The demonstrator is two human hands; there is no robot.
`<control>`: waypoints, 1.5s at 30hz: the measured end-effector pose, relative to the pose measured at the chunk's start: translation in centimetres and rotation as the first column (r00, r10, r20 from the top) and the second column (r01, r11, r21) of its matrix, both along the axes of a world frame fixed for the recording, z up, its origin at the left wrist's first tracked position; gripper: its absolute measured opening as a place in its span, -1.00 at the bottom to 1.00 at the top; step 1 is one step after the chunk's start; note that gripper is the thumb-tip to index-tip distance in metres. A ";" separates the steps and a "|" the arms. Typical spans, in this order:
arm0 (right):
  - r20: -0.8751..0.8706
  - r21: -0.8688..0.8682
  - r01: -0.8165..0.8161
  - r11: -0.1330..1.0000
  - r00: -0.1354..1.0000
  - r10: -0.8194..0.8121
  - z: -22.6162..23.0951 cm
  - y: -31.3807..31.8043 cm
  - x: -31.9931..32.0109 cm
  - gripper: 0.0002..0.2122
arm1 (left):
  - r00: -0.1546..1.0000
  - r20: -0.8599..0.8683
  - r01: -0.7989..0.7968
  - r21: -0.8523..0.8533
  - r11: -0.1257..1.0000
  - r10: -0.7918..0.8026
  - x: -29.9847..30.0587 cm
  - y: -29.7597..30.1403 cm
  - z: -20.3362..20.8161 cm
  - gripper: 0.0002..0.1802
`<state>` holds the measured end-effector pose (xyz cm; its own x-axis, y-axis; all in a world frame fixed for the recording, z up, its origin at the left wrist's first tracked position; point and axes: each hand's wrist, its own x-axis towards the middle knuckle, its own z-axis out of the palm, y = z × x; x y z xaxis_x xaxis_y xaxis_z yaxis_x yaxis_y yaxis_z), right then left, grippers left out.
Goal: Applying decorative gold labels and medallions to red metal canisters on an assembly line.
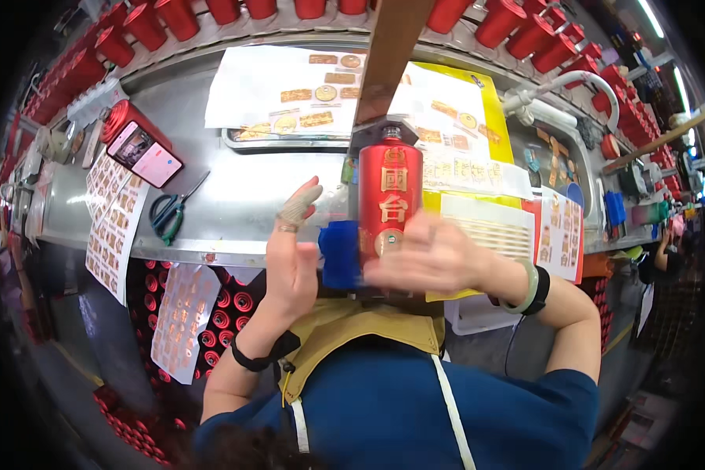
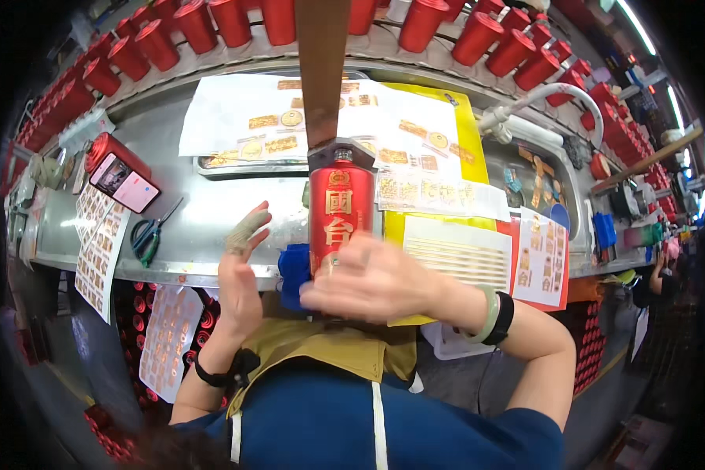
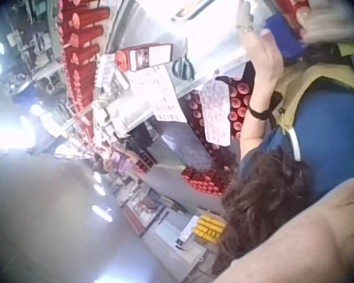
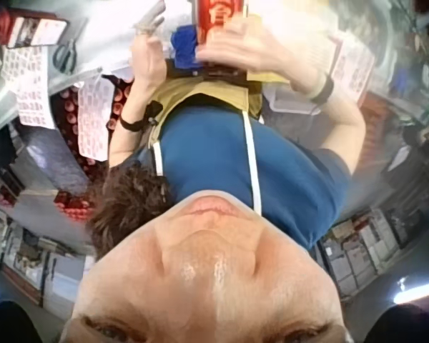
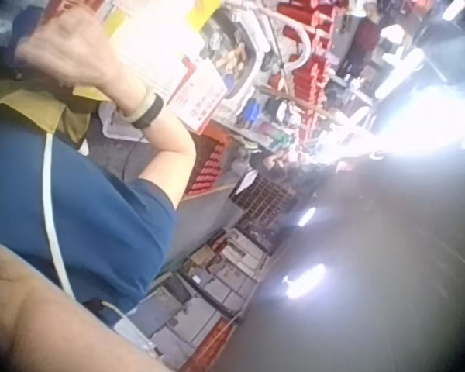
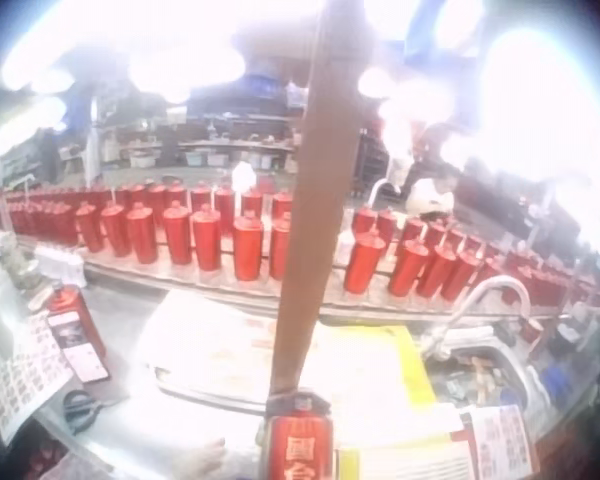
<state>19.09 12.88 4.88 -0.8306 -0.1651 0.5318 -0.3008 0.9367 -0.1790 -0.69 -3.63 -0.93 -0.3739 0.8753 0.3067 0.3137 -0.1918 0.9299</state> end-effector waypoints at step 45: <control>0.562 -0.723 0.370 0.583 0.807 0.184 -2.1 -16.4 -10.8 -0.40 | 0.371 -0.132 -0.875 -0.382 0.298 0.919 -3.7 -43.2 -6.0 -0.81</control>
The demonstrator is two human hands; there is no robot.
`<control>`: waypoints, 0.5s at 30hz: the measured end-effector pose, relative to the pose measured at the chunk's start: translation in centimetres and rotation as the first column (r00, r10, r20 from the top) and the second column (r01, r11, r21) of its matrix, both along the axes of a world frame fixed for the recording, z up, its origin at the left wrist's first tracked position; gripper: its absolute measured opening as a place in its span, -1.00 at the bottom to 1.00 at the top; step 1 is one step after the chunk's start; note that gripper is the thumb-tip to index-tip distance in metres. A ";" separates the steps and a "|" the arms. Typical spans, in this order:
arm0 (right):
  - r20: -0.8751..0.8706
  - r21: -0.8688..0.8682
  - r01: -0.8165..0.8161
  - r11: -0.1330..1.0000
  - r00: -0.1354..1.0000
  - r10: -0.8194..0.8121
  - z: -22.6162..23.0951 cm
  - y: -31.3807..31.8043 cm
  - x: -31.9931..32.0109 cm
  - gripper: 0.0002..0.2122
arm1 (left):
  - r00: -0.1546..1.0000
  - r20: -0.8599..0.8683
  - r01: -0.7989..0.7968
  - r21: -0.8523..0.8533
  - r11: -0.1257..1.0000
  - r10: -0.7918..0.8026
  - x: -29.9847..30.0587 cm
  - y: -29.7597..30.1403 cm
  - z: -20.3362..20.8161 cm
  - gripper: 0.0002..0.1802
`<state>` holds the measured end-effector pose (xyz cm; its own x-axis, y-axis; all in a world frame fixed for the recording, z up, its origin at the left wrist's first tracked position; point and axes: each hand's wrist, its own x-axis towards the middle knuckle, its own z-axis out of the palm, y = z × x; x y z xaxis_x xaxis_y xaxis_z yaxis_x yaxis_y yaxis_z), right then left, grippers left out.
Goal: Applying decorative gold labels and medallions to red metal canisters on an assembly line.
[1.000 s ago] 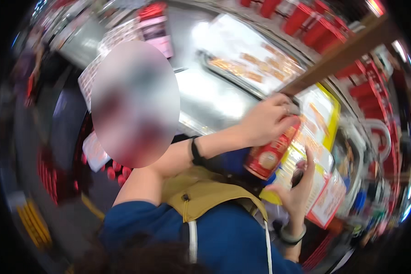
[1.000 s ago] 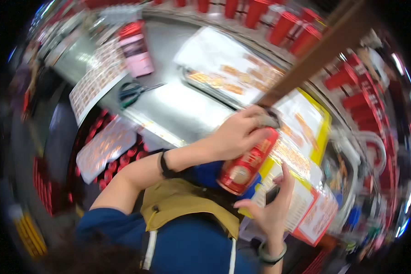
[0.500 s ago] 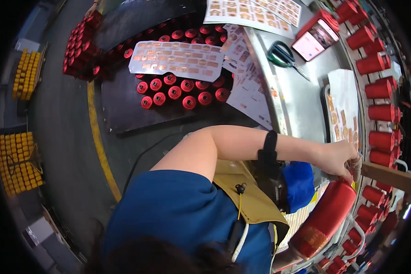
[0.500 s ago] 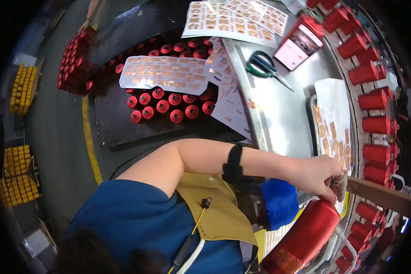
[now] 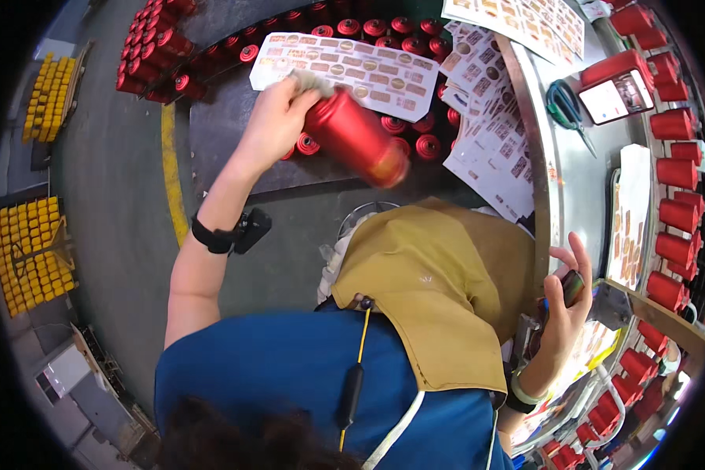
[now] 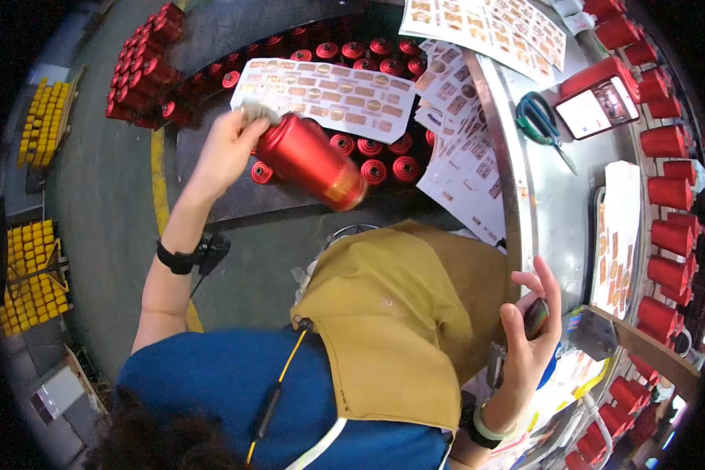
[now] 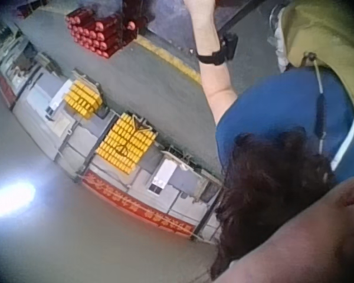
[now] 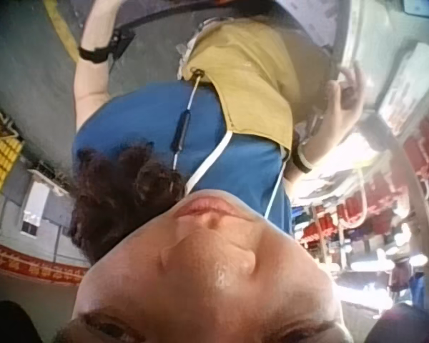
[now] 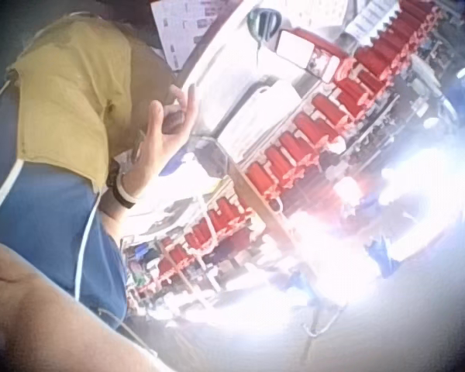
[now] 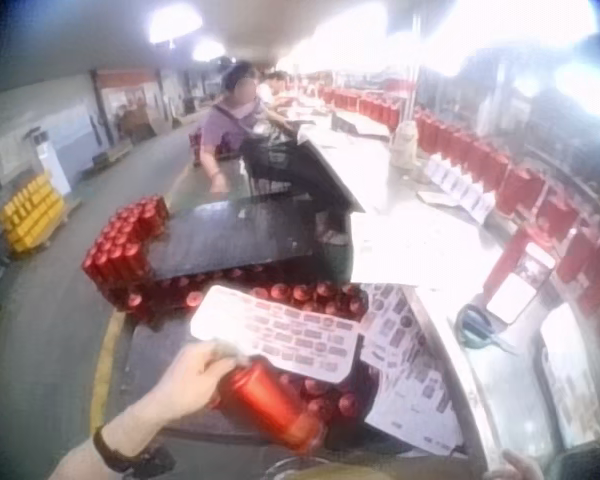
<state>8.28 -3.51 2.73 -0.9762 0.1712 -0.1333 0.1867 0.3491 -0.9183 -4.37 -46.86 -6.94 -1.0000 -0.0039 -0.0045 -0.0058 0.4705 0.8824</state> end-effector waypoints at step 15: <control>0.029 0.239 0.135 0.962 0.989 -0.146 -1.6 -3.2 -0.5 -0.55 | 0.969 0.194 0.217 -0.392 0.894 -0.150 7.0 -0.9 -32.2 -0.63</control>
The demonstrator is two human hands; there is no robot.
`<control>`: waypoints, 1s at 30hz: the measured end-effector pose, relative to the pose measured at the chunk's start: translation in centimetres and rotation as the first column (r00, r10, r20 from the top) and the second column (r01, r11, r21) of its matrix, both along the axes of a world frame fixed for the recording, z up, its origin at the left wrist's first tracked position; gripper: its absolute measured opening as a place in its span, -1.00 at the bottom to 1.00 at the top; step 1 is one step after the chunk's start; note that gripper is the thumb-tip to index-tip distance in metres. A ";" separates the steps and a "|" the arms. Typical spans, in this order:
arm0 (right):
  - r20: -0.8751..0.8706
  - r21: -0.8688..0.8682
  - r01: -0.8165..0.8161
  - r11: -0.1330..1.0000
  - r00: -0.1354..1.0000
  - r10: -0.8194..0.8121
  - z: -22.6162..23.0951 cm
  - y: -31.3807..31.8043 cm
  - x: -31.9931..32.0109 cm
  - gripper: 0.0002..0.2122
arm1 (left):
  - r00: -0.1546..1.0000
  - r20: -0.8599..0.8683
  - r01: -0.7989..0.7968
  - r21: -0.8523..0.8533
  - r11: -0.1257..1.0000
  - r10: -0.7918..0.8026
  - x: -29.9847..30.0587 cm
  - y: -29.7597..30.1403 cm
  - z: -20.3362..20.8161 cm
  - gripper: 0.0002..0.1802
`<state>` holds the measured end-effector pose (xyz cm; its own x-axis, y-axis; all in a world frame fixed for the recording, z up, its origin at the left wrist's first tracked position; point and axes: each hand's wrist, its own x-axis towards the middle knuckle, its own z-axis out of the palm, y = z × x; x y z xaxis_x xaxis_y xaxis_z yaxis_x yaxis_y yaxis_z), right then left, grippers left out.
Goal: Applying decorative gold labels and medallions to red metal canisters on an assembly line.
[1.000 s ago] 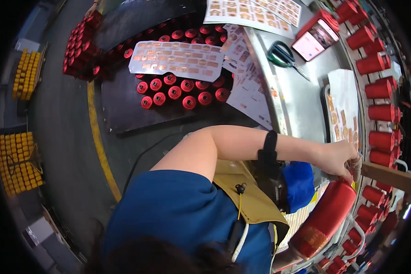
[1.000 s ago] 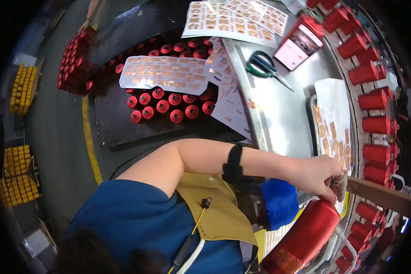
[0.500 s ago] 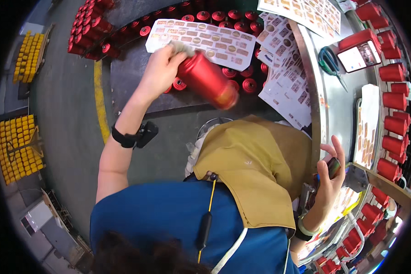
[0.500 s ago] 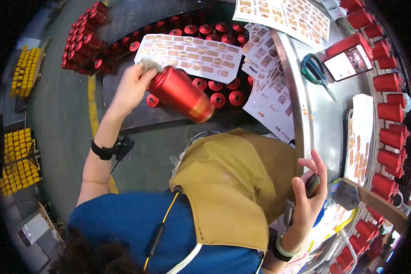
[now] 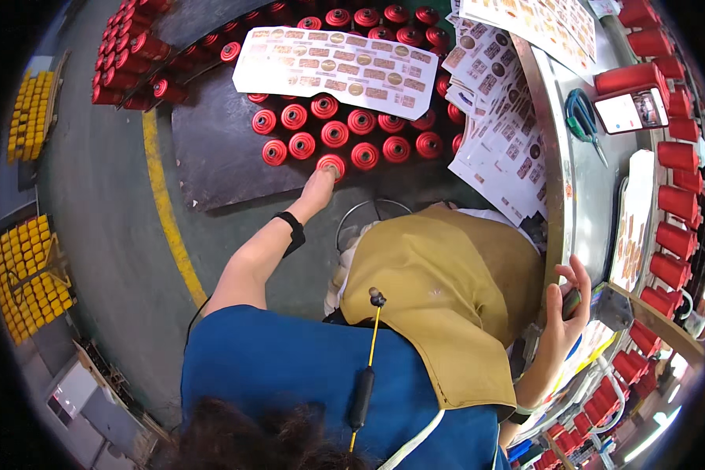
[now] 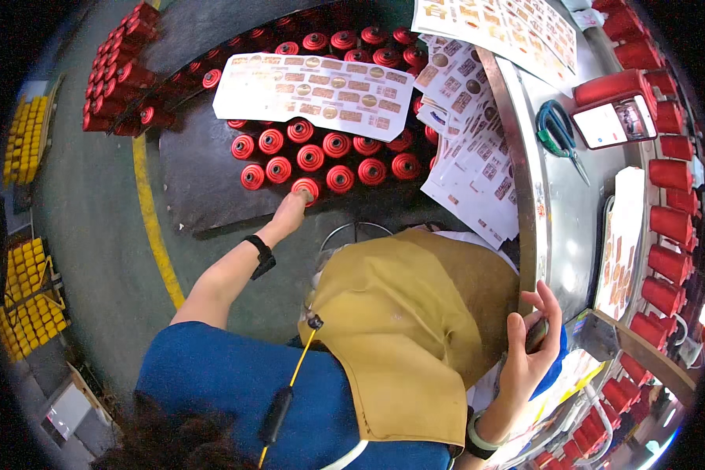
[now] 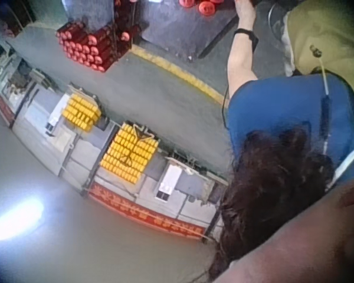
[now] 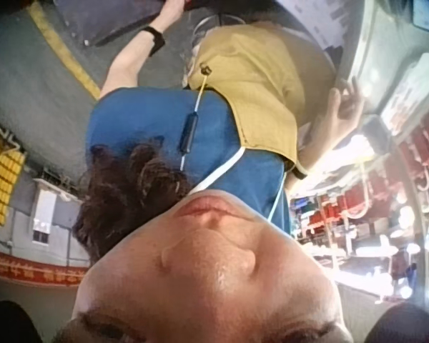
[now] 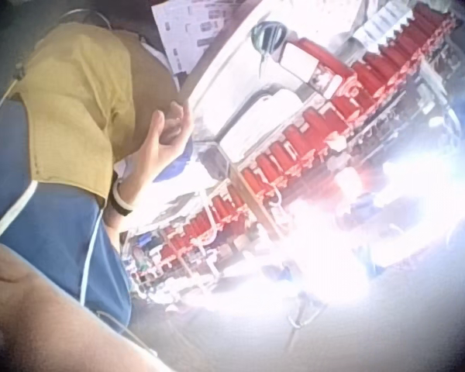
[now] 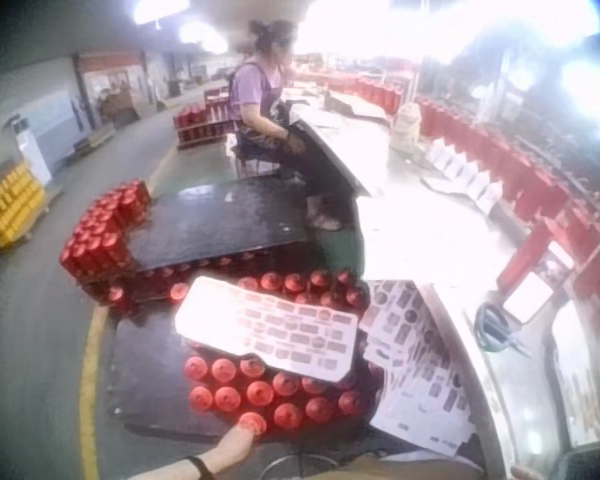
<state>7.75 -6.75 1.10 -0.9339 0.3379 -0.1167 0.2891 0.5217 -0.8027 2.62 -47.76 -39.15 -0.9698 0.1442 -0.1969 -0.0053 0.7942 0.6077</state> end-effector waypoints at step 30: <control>0.013 0.019 -0.044 0.999 0.999 0.044 -1.8 -2.0 0.2 -0.53 | 0.942 -0.147 -0.330 -0.250 0.910 0.301 -2.7 -0.9 -0.4 -0.51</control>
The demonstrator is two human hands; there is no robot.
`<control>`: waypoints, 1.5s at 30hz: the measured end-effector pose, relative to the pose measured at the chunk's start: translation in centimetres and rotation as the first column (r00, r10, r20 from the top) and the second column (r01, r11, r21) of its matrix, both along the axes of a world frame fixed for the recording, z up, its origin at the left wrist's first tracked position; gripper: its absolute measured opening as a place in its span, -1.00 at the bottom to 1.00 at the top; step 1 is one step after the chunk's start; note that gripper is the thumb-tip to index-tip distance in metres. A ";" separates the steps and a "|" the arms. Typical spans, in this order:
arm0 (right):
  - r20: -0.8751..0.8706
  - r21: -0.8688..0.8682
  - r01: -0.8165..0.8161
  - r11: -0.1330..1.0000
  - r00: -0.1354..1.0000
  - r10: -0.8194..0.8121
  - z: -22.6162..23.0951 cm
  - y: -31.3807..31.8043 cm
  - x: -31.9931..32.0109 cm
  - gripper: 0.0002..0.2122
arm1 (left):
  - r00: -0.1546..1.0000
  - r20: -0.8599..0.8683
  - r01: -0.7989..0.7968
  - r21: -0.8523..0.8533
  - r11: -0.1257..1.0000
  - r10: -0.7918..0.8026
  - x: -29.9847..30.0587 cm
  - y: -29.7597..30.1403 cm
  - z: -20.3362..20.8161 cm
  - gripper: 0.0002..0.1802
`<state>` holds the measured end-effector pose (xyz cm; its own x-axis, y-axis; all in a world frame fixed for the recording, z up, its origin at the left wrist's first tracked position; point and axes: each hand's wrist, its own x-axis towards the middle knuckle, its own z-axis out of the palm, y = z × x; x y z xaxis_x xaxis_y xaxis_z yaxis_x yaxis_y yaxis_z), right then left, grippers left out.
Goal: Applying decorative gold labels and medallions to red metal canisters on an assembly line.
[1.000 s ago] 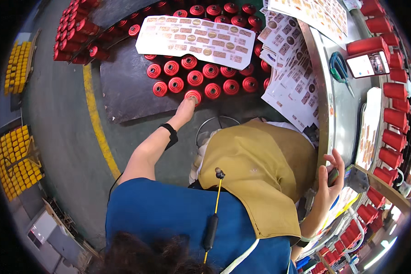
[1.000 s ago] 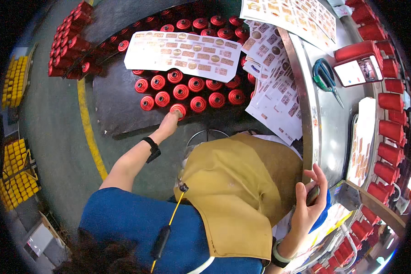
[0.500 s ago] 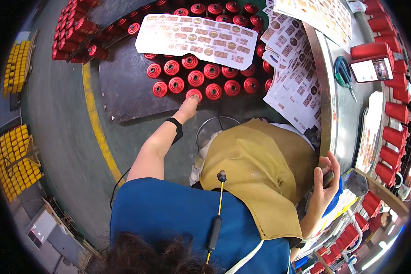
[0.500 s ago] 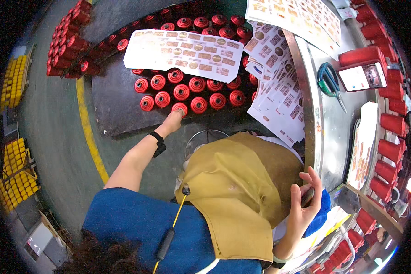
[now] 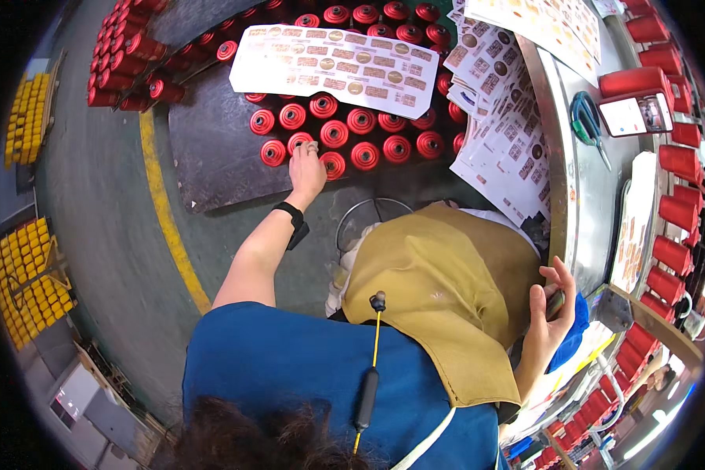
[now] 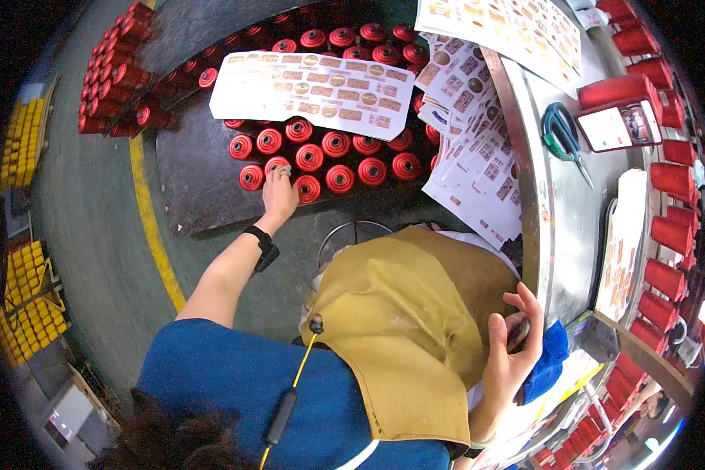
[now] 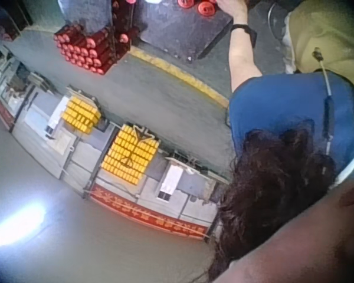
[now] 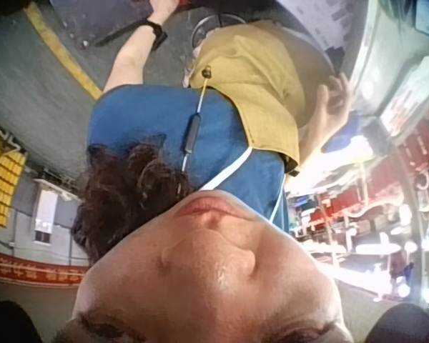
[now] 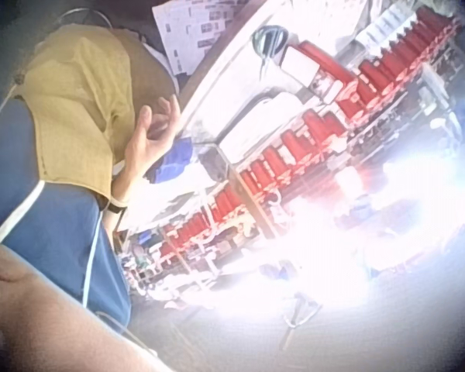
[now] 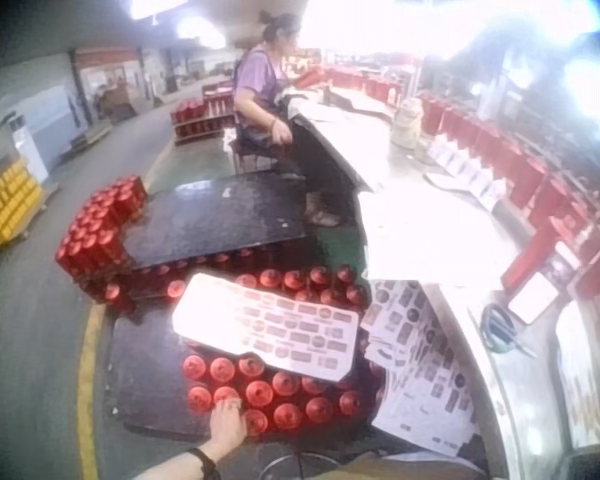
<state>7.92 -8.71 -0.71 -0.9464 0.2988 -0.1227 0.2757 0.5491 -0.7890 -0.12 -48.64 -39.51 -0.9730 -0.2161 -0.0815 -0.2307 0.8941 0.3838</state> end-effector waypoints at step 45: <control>-0.147 -0.160 0.210 0.965 0.961 -0.233 2.3 4.5 4.0 -0.54 | 0.735 -0.088 0.578 0.600 0.554 -0.672 -4.2 20.4 29.7 -0.51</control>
